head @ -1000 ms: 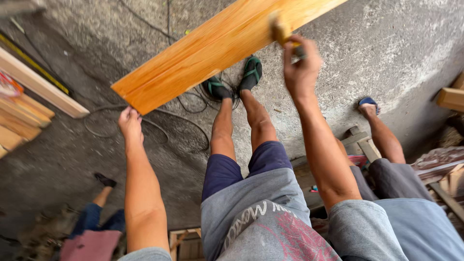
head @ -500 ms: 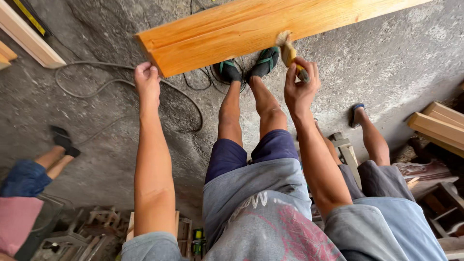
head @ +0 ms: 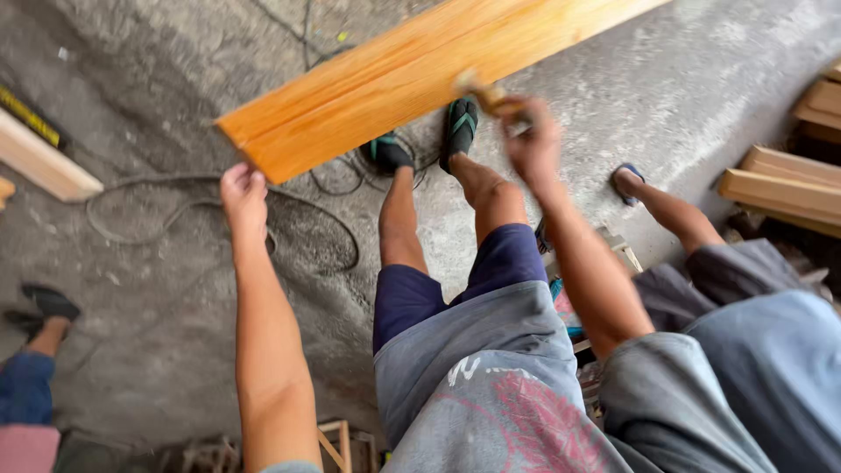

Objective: The person applies wood stain to a long plank using a brush, repeatedly dipping the brush into a can and spreading the stain along the plank's length. The person repositions the plank and continues applying stain to cover the entire surface.

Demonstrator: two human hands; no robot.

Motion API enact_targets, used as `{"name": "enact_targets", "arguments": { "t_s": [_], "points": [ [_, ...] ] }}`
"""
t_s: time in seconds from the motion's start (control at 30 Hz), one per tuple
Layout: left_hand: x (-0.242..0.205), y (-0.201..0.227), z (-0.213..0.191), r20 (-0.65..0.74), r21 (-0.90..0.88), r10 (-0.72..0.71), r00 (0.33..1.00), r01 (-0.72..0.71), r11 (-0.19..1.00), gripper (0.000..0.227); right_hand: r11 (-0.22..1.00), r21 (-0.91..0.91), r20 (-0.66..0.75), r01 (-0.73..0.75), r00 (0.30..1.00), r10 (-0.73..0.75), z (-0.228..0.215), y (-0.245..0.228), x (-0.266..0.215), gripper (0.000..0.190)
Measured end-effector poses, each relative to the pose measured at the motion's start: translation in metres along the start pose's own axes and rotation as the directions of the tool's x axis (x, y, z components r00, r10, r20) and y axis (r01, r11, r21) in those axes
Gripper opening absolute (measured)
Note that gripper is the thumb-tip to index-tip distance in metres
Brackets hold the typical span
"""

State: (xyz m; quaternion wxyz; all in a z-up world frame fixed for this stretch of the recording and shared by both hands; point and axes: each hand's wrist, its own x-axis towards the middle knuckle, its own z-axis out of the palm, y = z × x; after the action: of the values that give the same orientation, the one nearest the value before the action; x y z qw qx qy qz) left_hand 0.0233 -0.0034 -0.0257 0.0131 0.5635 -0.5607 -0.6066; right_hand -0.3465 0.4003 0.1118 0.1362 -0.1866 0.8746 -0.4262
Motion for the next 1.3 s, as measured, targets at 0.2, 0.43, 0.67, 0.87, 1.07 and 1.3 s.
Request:
{"name": "enact_targets", "arguments": {
  "t_s": [0.2,0.43,0.67,0.87,1.07,1.3],
  "points": [
    [-0.022,0.03,0.009,-0.078,-0.042,-0.055,0.995,0.052,0.998,0.039,0.959,-0.275,-0.394,-0.065,0.918,-0.05,-0.108,0.036,0.058,0.016],
    [-0.075,0.089,0.075,-0.19,0.325,-0.004,0.982,0.067,0.943,0.046,0.975,-0.175,-0.086,0.134,0.985,-0.151,-0.144,0.115,0.072,0.018],
    [-0.127,0.107,0.192,-0.208,0.406,-0.071,0.976,0.152,0.901,0.058,0.901,-0.432,-0.471,0.04,0.842,-0.263,-0.316,0.274,0.179,0.025],
    [-0.12,0.069,0.302,-0.014,0.111,-0.309,0.951,0.309,0.945,0.066,0.901,-0.385,-0.047,0.199,0.971,-0.234,-0.217,0.173,0.135,0.039],
    [-0.103,0.047,0.377,0.192,-0.494,-0.315,0.929,0.369,0.787,0.063,0.993,-0.118,-0.281,0.002,0.959,-0.035,-0.294,0.189,0.168,0.014],
    [-0.089,0.018,0.389,0.222,-0.842,-0.095,0.97,0.24,0.484,0.053,1.0,0.009,-0.019,0.028,0.999,-0.028,-0.198,0.12,0.099,0.027]
  ]
}}
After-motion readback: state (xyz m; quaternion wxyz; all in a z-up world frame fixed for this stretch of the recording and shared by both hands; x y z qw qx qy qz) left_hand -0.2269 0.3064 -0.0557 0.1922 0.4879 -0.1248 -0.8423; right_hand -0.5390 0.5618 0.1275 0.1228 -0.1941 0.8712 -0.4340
